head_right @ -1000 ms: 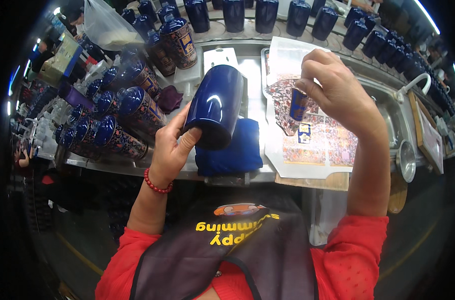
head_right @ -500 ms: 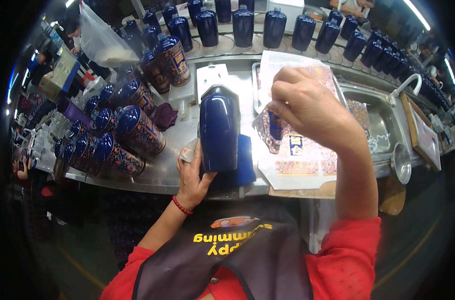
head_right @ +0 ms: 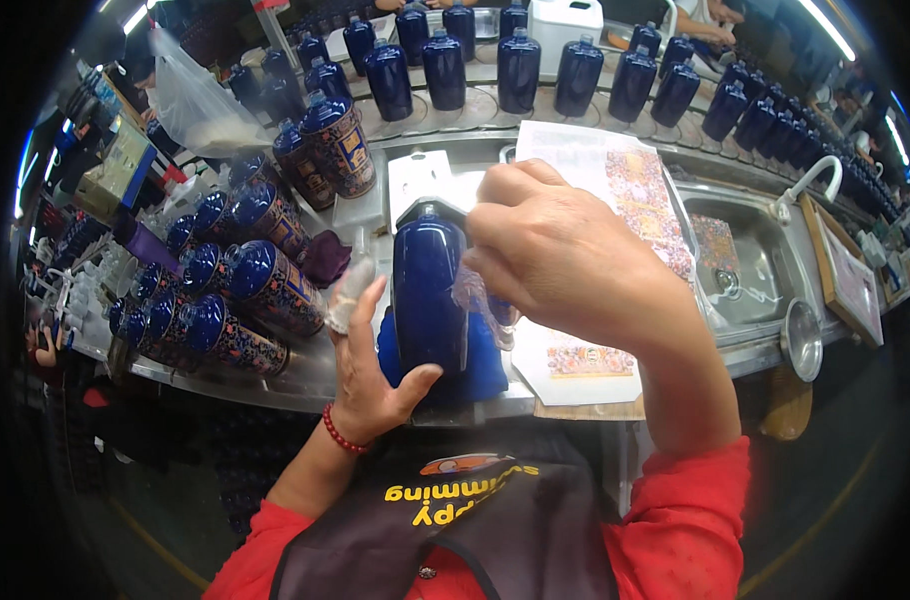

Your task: The person cleans a blue bottle with a green sponge, then selects a decorative label from a sheet and applies it to the bottle's surface, smoothing it with fingers to adhere the label.

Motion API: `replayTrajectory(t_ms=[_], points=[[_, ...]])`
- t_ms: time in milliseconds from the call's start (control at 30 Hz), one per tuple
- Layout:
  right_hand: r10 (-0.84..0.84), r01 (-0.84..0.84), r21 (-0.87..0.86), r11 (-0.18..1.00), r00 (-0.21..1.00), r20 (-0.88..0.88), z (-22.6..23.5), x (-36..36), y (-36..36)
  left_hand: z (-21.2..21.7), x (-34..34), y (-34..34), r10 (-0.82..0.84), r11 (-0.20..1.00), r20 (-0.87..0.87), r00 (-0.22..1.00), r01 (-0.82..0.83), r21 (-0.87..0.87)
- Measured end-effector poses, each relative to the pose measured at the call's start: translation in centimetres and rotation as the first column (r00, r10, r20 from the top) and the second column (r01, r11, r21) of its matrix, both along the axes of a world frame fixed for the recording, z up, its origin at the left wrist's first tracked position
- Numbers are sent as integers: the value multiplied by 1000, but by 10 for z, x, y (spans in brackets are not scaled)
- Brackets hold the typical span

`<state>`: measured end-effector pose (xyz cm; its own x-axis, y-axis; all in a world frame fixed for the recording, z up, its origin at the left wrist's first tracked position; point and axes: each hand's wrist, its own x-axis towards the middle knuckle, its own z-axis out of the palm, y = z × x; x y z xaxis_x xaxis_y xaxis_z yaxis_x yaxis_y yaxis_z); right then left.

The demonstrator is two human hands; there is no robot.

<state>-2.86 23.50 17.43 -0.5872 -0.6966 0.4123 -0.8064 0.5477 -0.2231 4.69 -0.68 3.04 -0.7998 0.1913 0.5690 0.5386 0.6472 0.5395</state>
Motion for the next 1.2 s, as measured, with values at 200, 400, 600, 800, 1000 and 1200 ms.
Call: replayTrajectory(t_ms=[200,400,600,800,1000,1200], points=[[102,-103,-82,991,995,-22,1,3,-10,59,-36,36,16,993,-296,955,-49,-105],[133,-132,-14,991,990,54,6,8,-4,94,-27,20,-96,994,-115,989,88,-71],[254,-244,-81,966,954,159,-9,-11,-5,97,-39,-14,-181,983,109,977,183,-15],[65,-71,4,997,929,366,-70,-47,-19,30,-73,-23,9,999,266,964,-18,32],[20,-3,-53,999,944,329,-94,-63,-25,0,-89,-33,87,994,283,955,-104,45],[-5,45,-148,988,965,263,-111,-72,-28,-6,-100,-36,78,993,350,933,-105,59]])
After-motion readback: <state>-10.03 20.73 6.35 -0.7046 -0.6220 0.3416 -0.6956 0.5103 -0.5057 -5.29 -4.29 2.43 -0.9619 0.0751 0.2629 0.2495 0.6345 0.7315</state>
